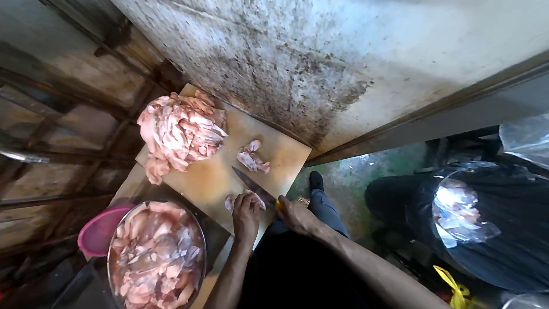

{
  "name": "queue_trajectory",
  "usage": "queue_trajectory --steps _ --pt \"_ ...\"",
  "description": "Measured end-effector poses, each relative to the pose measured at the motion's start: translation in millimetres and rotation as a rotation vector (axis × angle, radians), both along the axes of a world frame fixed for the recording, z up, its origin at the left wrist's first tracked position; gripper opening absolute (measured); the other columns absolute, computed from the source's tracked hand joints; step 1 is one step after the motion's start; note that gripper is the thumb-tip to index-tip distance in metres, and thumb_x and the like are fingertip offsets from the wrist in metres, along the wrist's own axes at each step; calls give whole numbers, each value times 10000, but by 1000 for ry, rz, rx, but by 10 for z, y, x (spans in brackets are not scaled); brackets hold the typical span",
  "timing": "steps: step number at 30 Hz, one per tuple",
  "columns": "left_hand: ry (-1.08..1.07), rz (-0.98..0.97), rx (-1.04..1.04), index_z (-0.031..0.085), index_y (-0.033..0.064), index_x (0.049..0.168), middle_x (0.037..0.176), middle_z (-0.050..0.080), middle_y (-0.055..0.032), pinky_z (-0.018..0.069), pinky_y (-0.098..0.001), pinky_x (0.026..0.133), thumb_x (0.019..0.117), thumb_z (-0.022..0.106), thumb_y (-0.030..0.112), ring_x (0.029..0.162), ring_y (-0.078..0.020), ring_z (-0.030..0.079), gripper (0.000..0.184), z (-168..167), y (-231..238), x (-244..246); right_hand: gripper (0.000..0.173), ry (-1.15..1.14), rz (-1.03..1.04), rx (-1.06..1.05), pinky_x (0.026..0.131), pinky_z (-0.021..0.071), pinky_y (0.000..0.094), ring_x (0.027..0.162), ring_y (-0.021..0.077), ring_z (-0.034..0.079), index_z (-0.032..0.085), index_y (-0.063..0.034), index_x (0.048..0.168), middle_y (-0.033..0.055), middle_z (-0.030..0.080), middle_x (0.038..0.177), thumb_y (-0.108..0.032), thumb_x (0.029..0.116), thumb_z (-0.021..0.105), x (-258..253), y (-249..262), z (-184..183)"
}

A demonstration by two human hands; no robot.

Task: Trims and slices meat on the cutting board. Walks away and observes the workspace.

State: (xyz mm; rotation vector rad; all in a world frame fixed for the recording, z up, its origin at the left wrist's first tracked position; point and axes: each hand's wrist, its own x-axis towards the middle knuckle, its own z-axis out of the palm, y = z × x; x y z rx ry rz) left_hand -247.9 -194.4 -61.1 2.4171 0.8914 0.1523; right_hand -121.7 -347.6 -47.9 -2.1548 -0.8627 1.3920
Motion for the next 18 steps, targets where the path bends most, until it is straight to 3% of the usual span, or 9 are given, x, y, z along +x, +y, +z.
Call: queue_trajectory --steps 4,7,10,15,18 --pt "-21 15 -33 770 102 1038 1088 714 -50 622 -318 891 890 789 151 985 -135 710 157 -28 -8 -32 439 25 14 1 842 571 555 935 343 702 560 -80 1286 170 683 994 -443 1059 464 -9 -416 -90" --pt "-34 21 -62 771 93 1032 1096 728 -56 613 -353 915 900 779 154 1012 -159 710 145 -34 -17 -36 447 32 54 -12 802 568 555 884 344 700 551 -74 1284 170 673 944 -447 1050 469 19 -719 -111" --pt "-42 21 -65 768 96 1026 1111 731 -53 614 -356 919 910 770 149 1031 -160 711 128 -43 -20 -34 456 18 85 -13 843 566 554 922 349 701 552 -59 1321 184 681 985 -424 1058 481 93 -564 -31" --pt "-50 27 -47 761 93 1047 1127 725 -62 602 -375 942 907 765 118 1062 -180 703 143 -30 -31 -24 385 -50 145 -147 829 572 578 964 379 703 556 -98 1280 188 684 1020 -408 1073 460 215 62 244" --pt "-31 24 -24 770 94 1038 1117 731 -65 596 -367 956 912 755 128 1065 -181 704 131 -36 -48 -1 401 -98 190 -181 810 573 594 952 395 706 543 -116 1298 190 687 1019 -432 1070 450 303 -22 296"
